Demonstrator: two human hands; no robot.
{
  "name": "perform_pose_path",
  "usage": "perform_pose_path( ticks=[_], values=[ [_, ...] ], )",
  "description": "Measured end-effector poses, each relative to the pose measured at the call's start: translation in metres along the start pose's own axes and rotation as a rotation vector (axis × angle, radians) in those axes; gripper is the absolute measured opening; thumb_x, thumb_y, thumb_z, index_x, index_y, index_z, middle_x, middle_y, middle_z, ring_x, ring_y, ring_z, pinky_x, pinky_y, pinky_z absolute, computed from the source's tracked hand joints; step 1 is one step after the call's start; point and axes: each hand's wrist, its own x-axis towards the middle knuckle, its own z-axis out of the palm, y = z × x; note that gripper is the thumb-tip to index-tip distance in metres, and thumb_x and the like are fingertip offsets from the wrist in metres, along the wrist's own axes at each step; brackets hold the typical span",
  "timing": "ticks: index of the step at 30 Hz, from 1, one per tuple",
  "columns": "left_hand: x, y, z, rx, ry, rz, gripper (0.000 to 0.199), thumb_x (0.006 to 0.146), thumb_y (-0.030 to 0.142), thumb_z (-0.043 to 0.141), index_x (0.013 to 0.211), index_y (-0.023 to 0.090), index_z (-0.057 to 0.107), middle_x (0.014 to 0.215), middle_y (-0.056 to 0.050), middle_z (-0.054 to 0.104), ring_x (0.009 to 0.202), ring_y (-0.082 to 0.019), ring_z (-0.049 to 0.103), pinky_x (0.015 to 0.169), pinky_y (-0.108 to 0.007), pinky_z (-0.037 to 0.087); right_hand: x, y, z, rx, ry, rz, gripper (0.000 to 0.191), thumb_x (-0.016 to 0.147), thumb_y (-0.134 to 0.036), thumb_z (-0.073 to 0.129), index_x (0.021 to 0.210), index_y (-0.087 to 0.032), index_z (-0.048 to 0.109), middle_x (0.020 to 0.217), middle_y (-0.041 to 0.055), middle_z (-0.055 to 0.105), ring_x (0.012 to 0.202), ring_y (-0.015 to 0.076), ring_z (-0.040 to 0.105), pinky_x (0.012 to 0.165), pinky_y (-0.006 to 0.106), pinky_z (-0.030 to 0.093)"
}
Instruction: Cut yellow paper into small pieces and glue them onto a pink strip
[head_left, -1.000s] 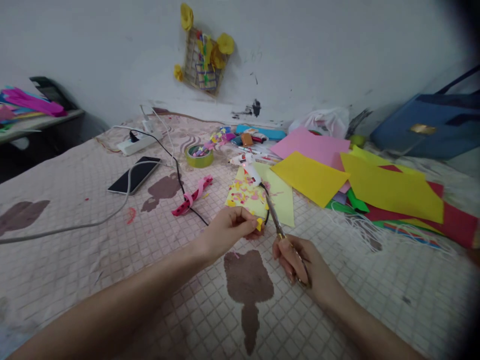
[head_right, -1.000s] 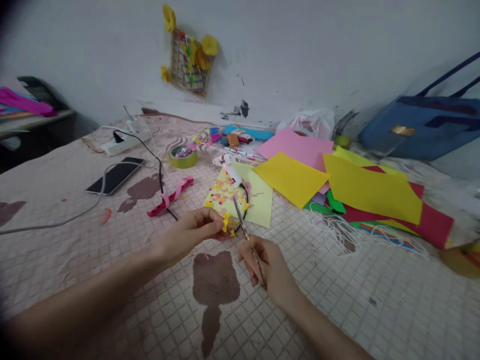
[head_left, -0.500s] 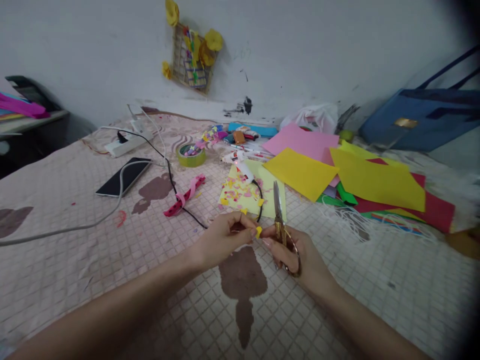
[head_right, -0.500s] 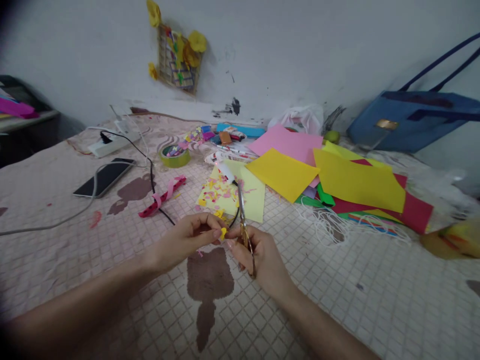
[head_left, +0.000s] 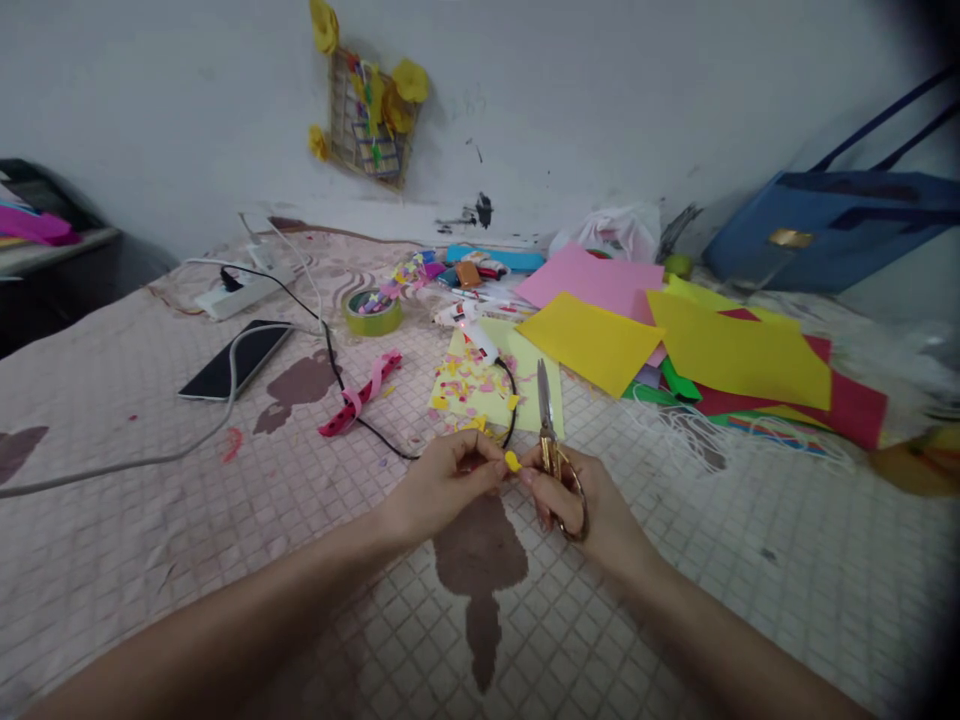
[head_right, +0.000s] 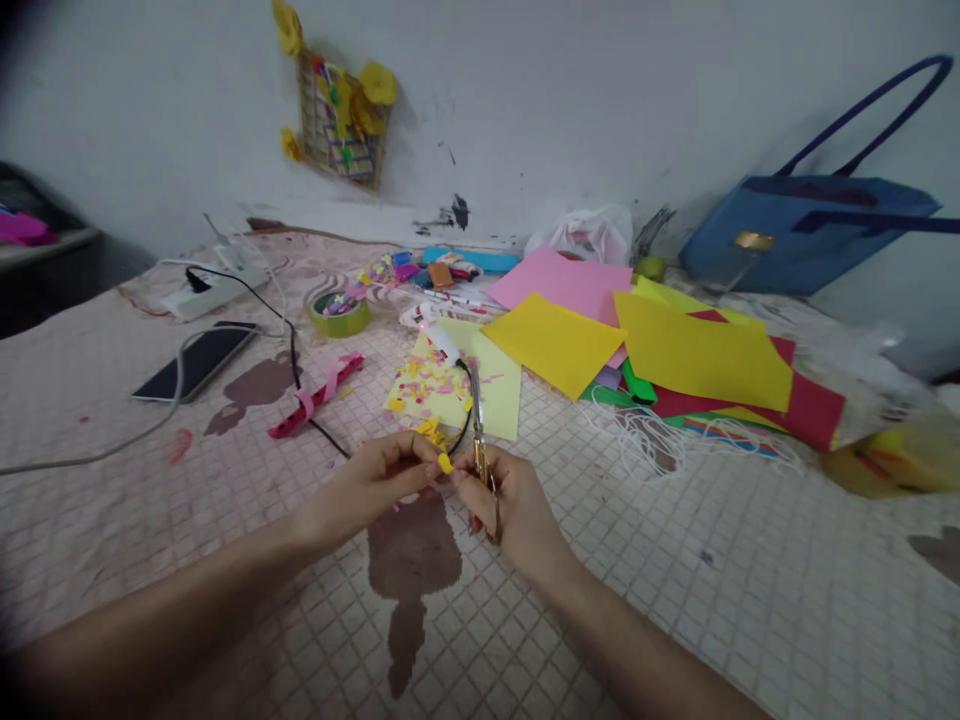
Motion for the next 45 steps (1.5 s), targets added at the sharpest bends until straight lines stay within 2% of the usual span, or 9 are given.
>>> perform_pose_path(
  ticks=[4, 8, 12, 17, 20, 25, 29, 36, 45],
  values=[
    [0.002, 0.002, -0.004, 0.088, -0.068, 0.077, 0.018, 0.074, 0.027, 0.061, 0.084, 0.013, 0.056, 0.076, -0.002, 0.059, 0.065, -0.010, 0.052, 0.058, -0.021, 0.038, -0.001, 0.001, 0.001, 0.015, -0.056, 0.031, 0.016, 0.074, -0.033, 0.051, 0.070, -0.018, 0.051, 0.046, -0.0078, 0.040, 0.038, 0.0073, 0.037, 0.038, 0.019, 0.031],
    [0.002, 0.001, -0.008, 0.158, -0.079, 0.084, 0.017, 0.074, 0.028, 0.061, 0.072, 0.012, 0.058, 0.064, 0.000, 0.055, 0.057, -0.008, 0.047, 0.053, -0.020, 0.035, -0.002, -0.001, 0.000, 0.009, -0.083, 0.012, 0.016, 0.075, -0.032, 0.051, 0.070, -0.017, 0.052, 0.047, -0.0071, 0.042, 0.040, 0.0074, 0.037, 0.039, 0.019, 0.031],
    [0.003, 0.000, -0.007, 0.092, -0.056, 0.025, 0.018, 0.073, 0.029, 0.062, 0.070, 0.012, 0.056, 0.060, 0.001, 0.053, 0.054, -0.008, 0.046, 0.051, -0.020, 0.035, 0.000, 0.004, -0.001, 0.080, -0.024, -0.012, 0.018, 0.079, -0.032, 0.052, 0.070, -0.016, 0.054, 0.045, -0.0065, 0.043, 0.041, 0.0079, 0.040, 0.040, 0.020, 0.032],
    [0.003, -0.003, -0.007, -0.047, -0.003, 0.002, 0.019, 0.074, 0.030, 0.062, 0.073, 0.012, 0.054, 0.068, -0.002, 0.059, 0.062, -0.010, 0.054, 0.059, -0.023, 0.042, 0.004, 0.017, -0.001, 0.293, 0.077, -0.018, 0.025, 0.082, -0.040, 0.053, 0.073, -0.016, 0.055, 0.045, -0.0073, 0.040, 0.040, 0.0069, 0.039, 0.040, 0.020, 0.030],
    [0.003, -0.003, -0.006, -0.111, 0.023, 0.021, 0.018, 0.073, 0.028, 0.064, 0.073, 0.013, 0.054, 0.069, -0.002, 0.059, 0.064, -0.010, 0.055, 0.063, -0.024, 0.044, 0.002, 0.015, 0.000, 0.233, 0.057, -0.017, 0.031, 0.083, -0.044, 0.051, 0.071, -0.016, 0.054, 0.045, -0.0066, 0.041, 0.040, 0.0071, 0.039, 0.041, 0.020, 0.029],
    [0.002, 0.004, -0.005, -0.182, 0.119, 0.072, 0.017, 0.074, 0.027, 0.064, 0.074, 0.012, 0.055, 0.073, -0.003, 0.062, 0.069, -0.011, 0.058, 0.067, -0.024, 0.046, -0.006, 0.006, 0.003, 0.172, -0.057, 0.014, 0.044, 0.086, -0.055, 0.038, 0.074, -0.016, 0.054, 0.046, -0.0062, 0.039, 0.041, 0.0086, 0.038, 0.042, 0.022, 0.030],
    [0.003, 0.007, -0.004, -0.308, 0.198, 0.086, 0.017, 0.075, 0.026, 0.064, 0.075, 0.012, 0.054, 0.078, -0.005, 0.066, 0.072, -0.012, 0.061, 0.071, -0.026, 0.048, -0.011, 0.009, 0.007, 0.054, -0.116, -0.009, 0.043, 0.086, -0.054, 0.039, 0.070, -0.017, 0.050, 0.050, -0.0062, 0.037, 0.044, 0.0084, 0.037, 0.043, 0.022, 0.028],
    [0.004, 0.003, -0.004, -0.417, 0.223, 0.101, 0.017, 0.076, 0.026, 0.063, 0.077, 0.013, 0.052, 0.080, -0.006, 0.066, 0.073, -0.013, 0.062, 0.078, -0.032, 0.049, -0.011, 0.015, 0.011, -0.055, -0.127, -0.020, 0.044, 0.086, -0.056, 0.037, 0.068, -0.017, 0.047, 0.050, -0.0069, 0.034, 0.043, 0.0083, 0.035, 0.043, 0.022, 0.026],
    [0.004, 0.002, -0.003, -0.436, 0.226, 0.113, 0.019, 0.075, 0.028, 0.064, 0.076, 0.012, 0.052, 0.077, -0.005, 0.065, 0.071, -0.013, 0.061, 0.076, -0.032, 0.048, -0.011, 0.012, 0.013, -0.083, -0.107, -0.032, 0.046, 0.084, -0.060, 0.035, 0.062, -0.019, 0.043, 0.046, -0.0065, 0.035, 0.041, 0.0092, 0.034, 0.041, 0.022, 0.025]
  ],
)
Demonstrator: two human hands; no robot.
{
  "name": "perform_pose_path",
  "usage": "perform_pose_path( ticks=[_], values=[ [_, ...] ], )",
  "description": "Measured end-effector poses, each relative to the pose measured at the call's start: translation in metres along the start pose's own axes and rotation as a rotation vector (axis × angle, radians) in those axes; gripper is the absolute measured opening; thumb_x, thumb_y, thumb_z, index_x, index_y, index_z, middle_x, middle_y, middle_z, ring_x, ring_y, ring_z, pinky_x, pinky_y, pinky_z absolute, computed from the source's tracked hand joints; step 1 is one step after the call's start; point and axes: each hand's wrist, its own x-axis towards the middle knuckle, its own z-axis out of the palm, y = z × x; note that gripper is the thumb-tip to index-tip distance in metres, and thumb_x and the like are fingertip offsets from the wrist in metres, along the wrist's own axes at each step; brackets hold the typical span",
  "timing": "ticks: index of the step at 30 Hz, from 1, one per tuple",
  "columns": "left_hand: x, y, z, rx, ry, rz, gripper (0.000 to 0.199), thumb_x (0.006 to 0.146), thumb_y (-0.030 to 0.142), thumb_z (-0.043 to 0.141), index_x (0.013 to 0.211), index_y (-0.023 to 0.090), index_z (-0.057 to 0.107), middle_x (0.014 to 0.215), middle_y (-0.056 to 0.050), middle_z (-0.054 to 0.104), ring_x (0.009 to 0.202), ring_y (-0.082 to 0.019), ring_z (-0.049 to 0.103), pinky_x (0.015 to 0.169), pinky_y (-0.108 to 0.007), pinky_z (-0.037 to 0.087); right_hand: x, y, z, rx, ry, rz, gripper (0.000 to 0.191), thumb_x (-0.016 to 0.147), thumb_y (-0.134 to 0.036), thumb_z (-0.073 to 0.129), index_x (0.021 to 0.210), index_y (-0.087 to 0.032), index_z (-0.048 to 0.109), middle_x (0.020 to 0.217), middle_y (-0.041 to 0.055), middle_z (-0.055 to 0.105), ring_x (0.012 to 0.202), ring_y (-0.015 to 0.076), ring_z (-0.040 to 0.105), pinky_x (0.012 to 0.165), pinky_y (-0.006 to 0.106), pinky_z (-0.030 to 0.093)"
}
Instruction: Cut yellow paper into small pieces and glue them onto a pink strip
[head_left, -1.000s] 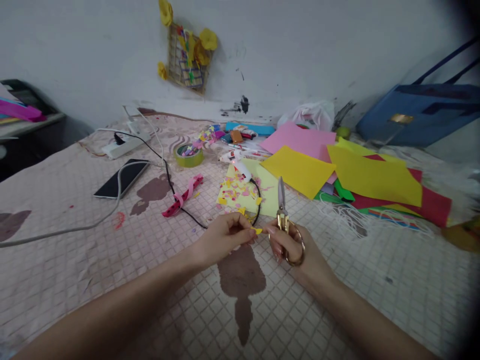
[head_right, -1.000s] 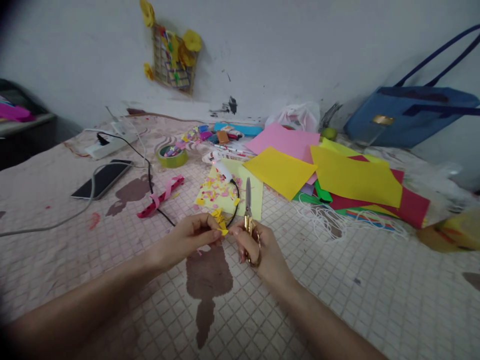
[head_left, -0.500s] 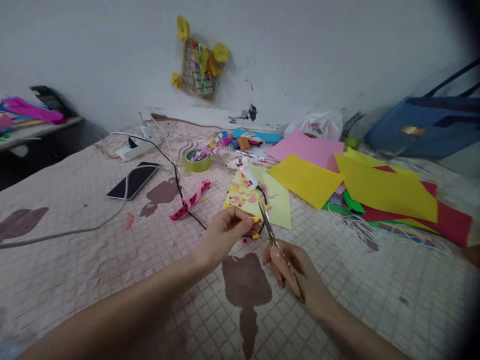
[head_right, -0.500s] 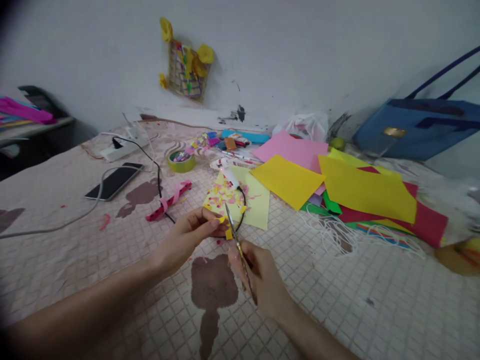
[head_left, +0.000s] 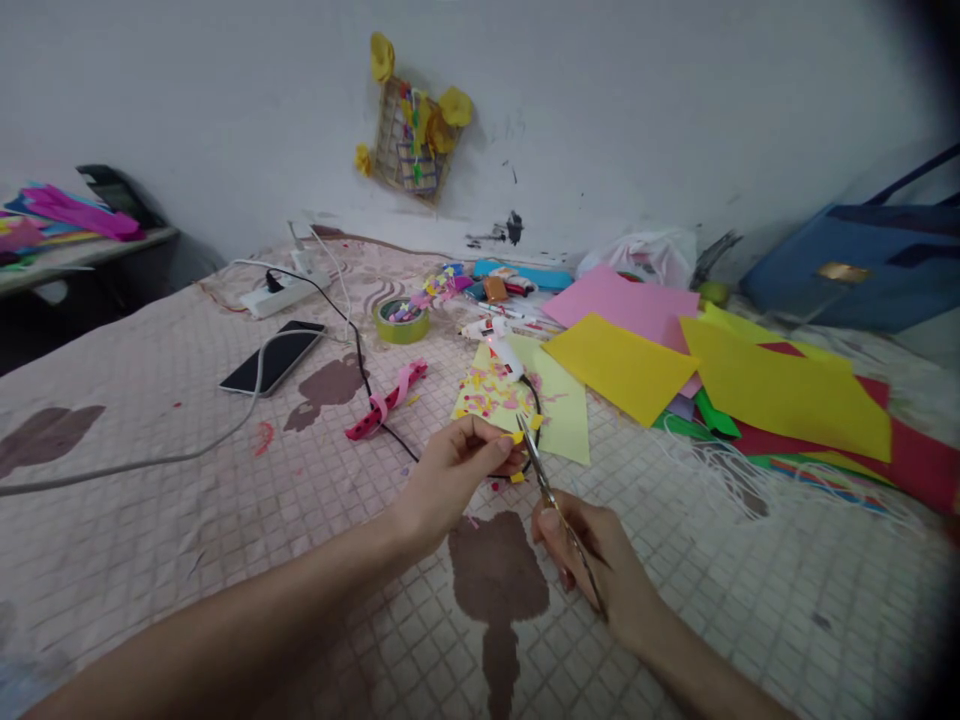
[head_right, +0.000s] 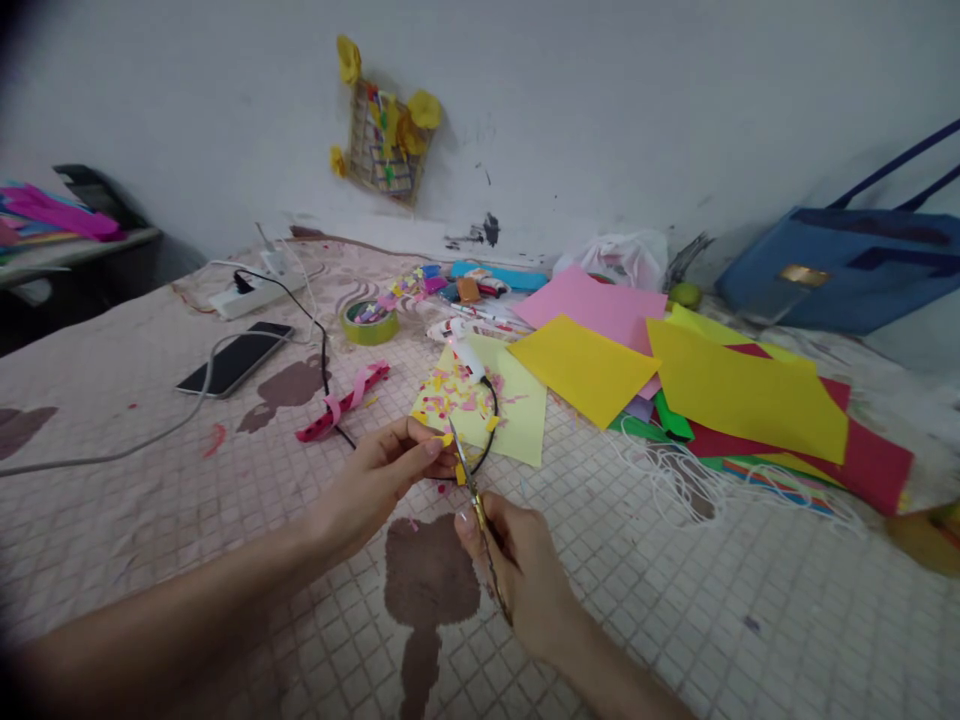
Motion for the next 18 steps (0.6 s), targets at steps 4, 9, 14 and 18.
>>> perform_pose_path(
  ticks=[4, 9, 14, 18],
  values=[
    [-0.0004, 0.0000, 0.0001, -0.019, 0.001, -0.004, 0.020, 0.074, 0.028, 0.066, 0.076, 0.013, 0.053, 0.077, -0.004, 0.065, 0.071, -0.012, 0.061, 0.075, -0.030, 0.047, 0.0004, -0.0032, -0.0007, -0.039, 0.009, -0.012, 0.047, 0.083, -0.060, 0.034, 0.060, -0.020, 0.041, 0.045, -0.0055, 0.036, 0.042, 0.0101, 0.035, 0.041, 0.023, 0.025],
    [-0.0003, 0.0000, 0.0008, -0.042, 0.002, -0.003, 0.020, 0.073, 0.027, 0.066, 0.075, 0.013, 0.052, 0.076, -0.004, 0.065, 0.071, -0.012, 0.060, 0.075, -0.029, 0.047, 0.0015, -0.0033, -0.0014, -0.053, 0.011, -0.015, 0.046, 0.083, -0.059, 0.036, 0.060, -0.020, 0.042, 0.046, -0.0056, 0.036, 0.041, 0.0102, 0.037, 0.040, 0.023, 0.026],
    [-0.0007, -0.0007, 0.0018, -0.050, 0.007, 0.009, 0.020, 0.075, 0.027, 0.065, 0.076, 0.012, 0.052, 0.077, -0.004, 0.065, 0.073, -0.013, 0.060, 0.078, -0.032, 0.046, 0.0018, -0.0003, -0.0012, -0.049, 0.018, -0.017, 0.043, 0.085, -0.056, 0.036, 0.060, -0.021, 0.042, 0.047, -0.0052, 0.036, 0.041, 0.0103, 0.037, 0.040, 0.022, 0.027],
    [-0.0011, -0.0009, 0.0015, -0.040, 0.008, 0.006, 0.019, 0.075, 0.028, 0.064, 0.076, 0.013, 0.052, 0.077, -0.004, 0.065, 0.073, -0.013, 0.060, 0.079, -0.032, 0.046, 0.0007, 0.0019, -0.0015, -0.058, 0.018, -0.024, 0.041, 0.085, -0.053, 0.039, 0.061, -0.021, 0.041, 0.047, -0.0052, 0.037, 0.041, 0.0102, 0.038, 0.039, 0.022, 0.028]
  ],
)
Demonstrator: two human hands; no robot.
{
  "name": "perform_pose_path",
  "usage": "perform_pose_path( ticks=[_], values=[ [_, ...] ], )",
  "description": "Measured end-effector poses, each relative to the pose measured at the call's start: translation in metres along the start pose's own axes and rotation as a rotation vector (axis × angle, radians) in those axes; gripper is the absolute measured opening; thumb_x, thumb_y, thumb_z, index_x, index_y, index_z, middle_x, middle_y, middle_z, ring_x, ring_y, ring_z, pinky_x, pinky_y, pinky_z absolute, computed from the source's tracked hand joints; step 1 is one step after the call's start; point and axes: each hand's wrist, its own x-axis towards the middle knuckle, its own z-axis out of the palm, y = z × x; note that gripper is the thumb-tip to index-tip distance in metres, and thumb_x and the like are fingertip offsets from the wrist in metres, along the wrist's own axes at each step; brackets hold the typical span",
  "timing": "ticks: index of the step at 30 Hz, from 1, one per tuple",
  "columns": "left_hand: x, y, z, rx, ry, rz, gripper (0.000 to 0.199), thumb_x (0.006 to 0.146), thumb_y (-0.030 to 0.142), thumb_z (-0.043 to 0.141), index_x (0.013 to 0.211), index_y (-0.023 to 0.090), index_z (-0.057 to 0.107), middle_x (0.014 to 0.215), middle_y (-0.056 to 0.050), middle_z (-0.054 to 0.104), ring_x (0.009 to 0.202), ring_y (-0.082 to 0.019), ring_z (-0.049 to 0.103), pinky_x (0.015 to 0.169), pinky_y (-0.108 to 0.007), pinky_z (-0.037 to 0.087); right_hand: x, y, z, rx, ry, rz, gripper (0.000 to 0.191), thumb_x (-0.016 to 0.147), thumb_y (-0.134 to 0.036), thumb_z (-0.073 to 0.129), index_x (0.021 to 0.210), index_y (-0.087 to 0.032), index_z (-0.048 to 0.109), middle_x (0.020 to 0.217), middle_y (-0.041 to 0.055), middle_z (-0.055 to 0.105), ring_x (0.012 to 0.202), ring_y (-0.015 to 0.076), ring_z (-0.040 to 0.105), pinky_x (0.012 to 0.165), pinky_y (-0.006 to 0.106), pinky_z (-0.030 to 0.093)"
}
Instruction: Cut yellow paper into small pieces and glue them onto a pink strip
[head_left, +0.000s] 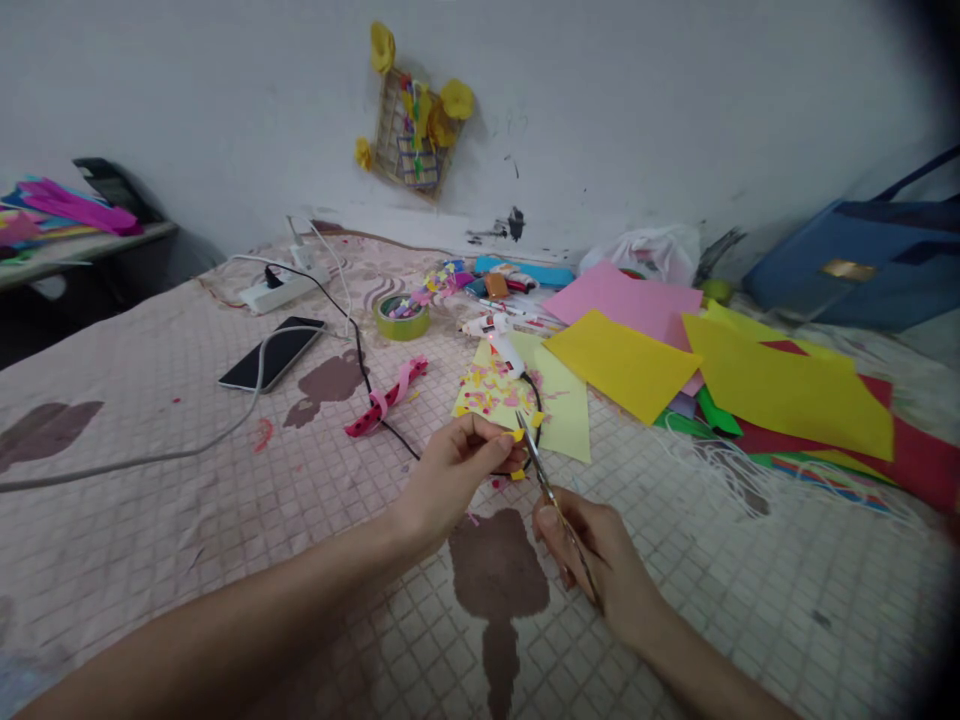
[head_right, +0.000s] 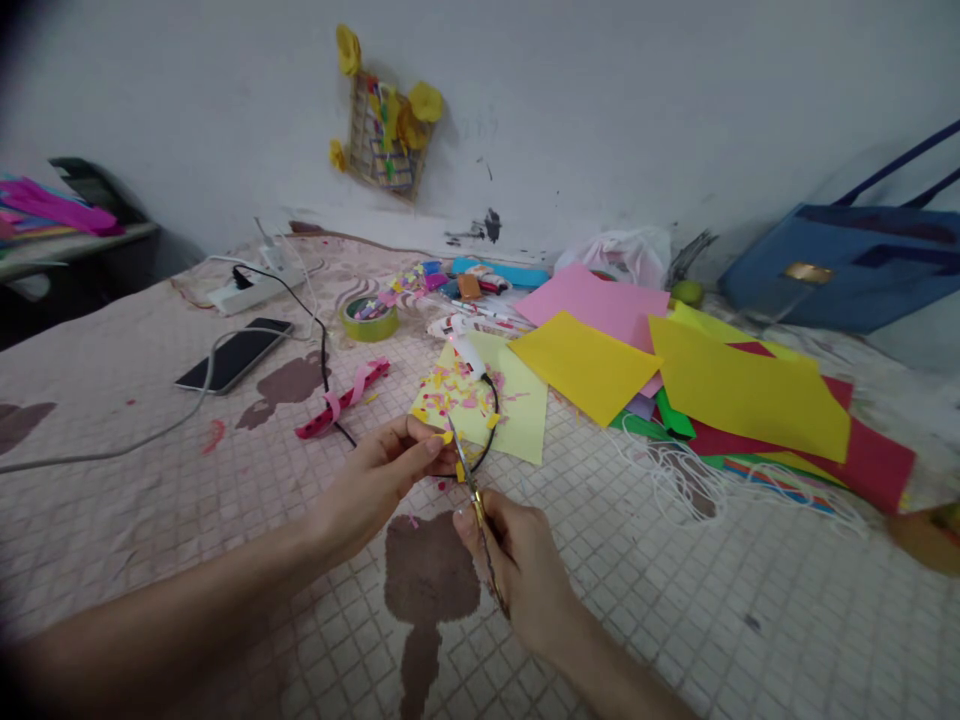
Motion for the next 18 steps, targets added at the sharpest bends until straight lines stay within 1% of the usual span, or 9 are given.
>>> perform_pose_path(
  ticks=[5, 11, 18],
  values=[
    [0.0006, -0.0011, -0.0010, -0.004, 0.006, -0.003, 0.020, 0.073, 0.028, 0.066, 0.075, 0.013, 0.052, 0.077, -0.004, 0.065, 0.073, -0.013, 0.060, 0.079, -0.032, 0.047, -0.0006, -0.0005, -0.0005, -0.002, 0.000, 0.001, 0.038, 0.083, -0.052, 0.043, 0.061, -0.021, 0.043, 0.047, -0.0048, 0.038, 0.040, 0.0108, 0.039, 0.039, 0.021, 0.028],
    [0.0017, -0.0025, -0.0015, -0.002, 0.004, 0.008, 0.020, 0.073, 0.028, 0.066, 0.075, 0.013, 0.053, 0.077, -0.003, 0.065, 0.072, -0.012, 0.060, 0.078, -0.032, 0.047, 0.0012, -0.0044, -0.0002, -0.003, 0.009, 0.000, 0.040, 0.084, -0.053, 0.040, 0.060, -0.021, 0.042, 0.046, -0.0045, 0.038, 0.039, 0.0110, 0.038, 0.038, 0.021, 0.028],
    [0.0019, 0.0010, -0.0017, 0.018, -0.009, -0.003, 0.020, 0.074, 0.028, 0.066, 0.074, 0.013, 0.053, 0.076, -0.003, 0.065, 0.071, -0.012, 0.061, 0.075, -0.030, 0.049, -0.0001, -0.0012, -0.0008, -0.021, 0.004, 0.012, 0.037, 0.084, -0.050, 0.042, 0.061, -0.021, 0.043, 0.047, -0.0045, 0.038, 0.040, 0.0109, 0.038, 0.037, 0.021, 0.028]
  ],
)
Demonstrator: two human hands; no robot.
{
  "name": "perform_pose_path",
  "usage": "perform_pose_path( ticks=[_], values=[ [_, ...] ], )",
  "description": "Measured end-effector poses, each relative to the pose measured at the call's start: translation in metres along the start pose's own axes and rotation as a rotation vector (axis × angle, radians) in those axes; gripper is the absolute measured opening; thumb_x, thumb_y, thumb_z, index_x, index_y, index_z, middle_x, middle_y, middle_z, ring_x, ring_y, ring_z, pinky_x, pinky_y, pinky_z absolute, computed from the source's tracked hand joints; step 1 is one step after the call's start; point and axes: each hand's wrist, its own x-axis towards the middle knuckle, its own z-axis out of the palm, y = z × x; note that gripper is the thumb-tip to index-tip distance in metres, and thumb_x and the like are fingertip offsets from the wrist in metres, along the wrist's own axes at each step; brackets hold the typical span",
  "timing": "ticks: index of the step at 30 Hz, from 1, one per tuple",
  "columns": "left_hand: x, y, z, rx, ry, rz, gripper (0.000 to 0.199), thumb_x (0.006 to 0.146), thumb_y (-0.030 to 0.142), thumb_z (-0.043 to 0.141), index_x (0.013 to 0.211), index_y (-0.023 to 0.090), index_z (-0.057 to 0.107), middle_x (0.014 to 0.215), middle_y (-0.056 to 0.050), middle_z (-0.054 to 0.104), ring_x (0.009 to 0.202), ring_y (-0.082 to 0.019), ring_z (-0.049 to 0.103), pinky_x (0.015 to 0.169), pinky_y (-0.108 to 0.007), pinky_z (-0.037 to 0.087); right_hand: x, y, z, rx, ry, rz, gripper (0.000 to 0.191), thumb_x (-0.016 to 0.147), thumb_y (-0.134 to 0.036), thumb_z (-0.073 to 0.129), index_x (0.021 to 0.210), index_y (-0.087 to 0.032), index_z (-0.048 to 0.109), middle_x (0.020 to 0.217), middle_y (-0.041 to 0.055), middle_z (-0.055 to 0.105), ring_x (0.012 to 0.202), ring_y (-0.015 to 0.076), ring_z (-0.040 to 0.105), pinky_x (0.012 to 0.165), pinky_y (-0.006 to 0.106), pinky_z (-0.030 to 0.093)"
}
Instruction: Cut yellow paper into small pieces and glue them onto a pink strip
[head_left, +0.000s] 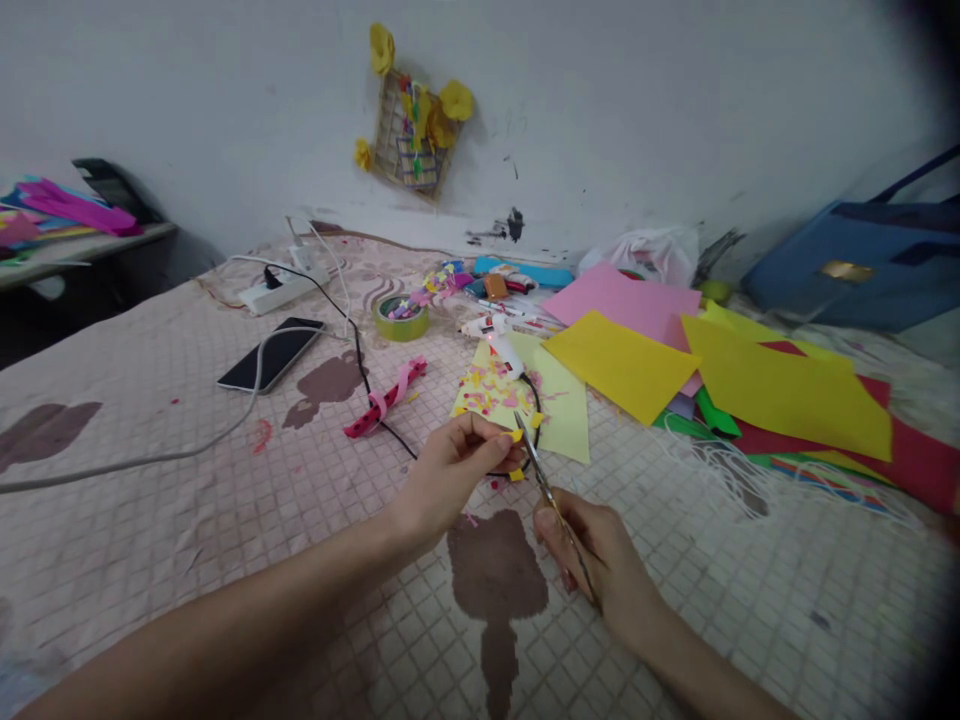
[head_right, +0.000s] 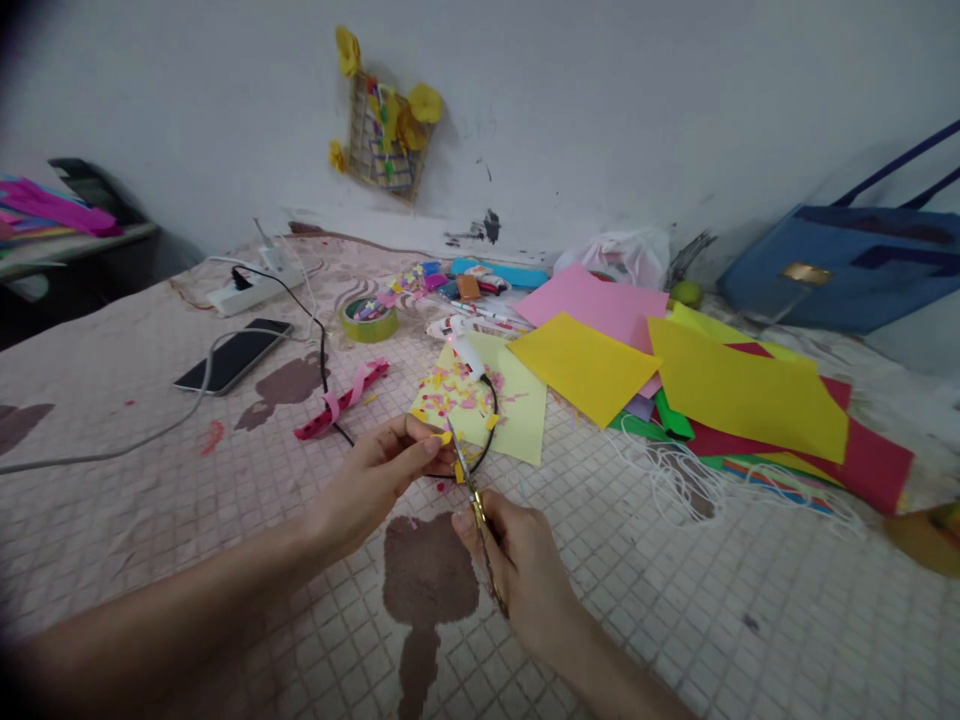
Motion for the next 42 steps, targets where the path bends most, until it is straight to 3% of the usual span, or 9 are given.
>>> perform_pose_path(
  ticks=[16, 19, 24, 42],
  values=[
    [0.013, 0.016, -0.018, 0.130, -0.189, -0.050, 0.019, 0.075, 0.026, 0.065, 0.073, 0.013, 0.051, 0.074, -0.004, 0.067, 0.069, -0.012, 0.065, 0.070, -0.027, 0.051, 0.000, -0.002, -0.006, -0.025, -0.041, 0.029, 0.040, 0.084, -0.051, 0.042, 0.058, -0.021, 0.040, 0.046, -0.0046, 0.037, 0.041, 0.0103, 0.035, 0.038, 0.021, 0.025],
    [0.014, 0.018, -0.020, 0.159, -0.195, -0.066, 0.018, 0.075, 0.025, 0.065, 0.074, 0.012, 0.052, 0.076, -0.006, 0.068, 0.070, -0.013, 0.066, 0.071, -0.027, 0.051, -0.003, -0.001, -0.008, 0.076, -0.112, 0.106, 0.042, 0.084, -0.056, 0.038, 0.062, -0.020, 0.042, 0.046, -0.0059, 0.035, 0.039, 0.0091, 0.033, 0.038, 0.020, 0.024],
    [0.014, 0.021, -0.022, 0.186, -0.224, -0.097, 0.018, 0.075, 0.024, 0.065, 0.075, 0.012, 0.052, 0.077, -0.007, 0.069, 0.073, -0.014, 0.067, 0.072, -0.027, 0.051, -0.004, -0.003, -0.015, 0.131, -0.199, 0.073, 0.041, 0.086, -0.055, 0.038, 0.067, -0.019, 0.046, 0.048, -0.0070, 0.033, 0.042, 0.0087, 0.032, 0.041, 0.021, 0.026],
    [0.017, 0.024, -0.026, 0.178, -0.262, -0.137, 0.018, 0.074, 0.023, 0.066, 0.074, 0.011, 0.052, 0.076, -0.006, 0.069, 0.070, -0.012, 0.066, 0.072, -0.025, 0.051, 0.001, -0.006, -0.019, 0.006, -0.177, 0.092, 0.049, 0.083, -0.061, 0.037, 0.059, -0.019, 0.041, 0.046, -0.0067, 0.030, 0.041, 0.0079, 0.030, 0.040, 0.021, 0.022]
  ],
)
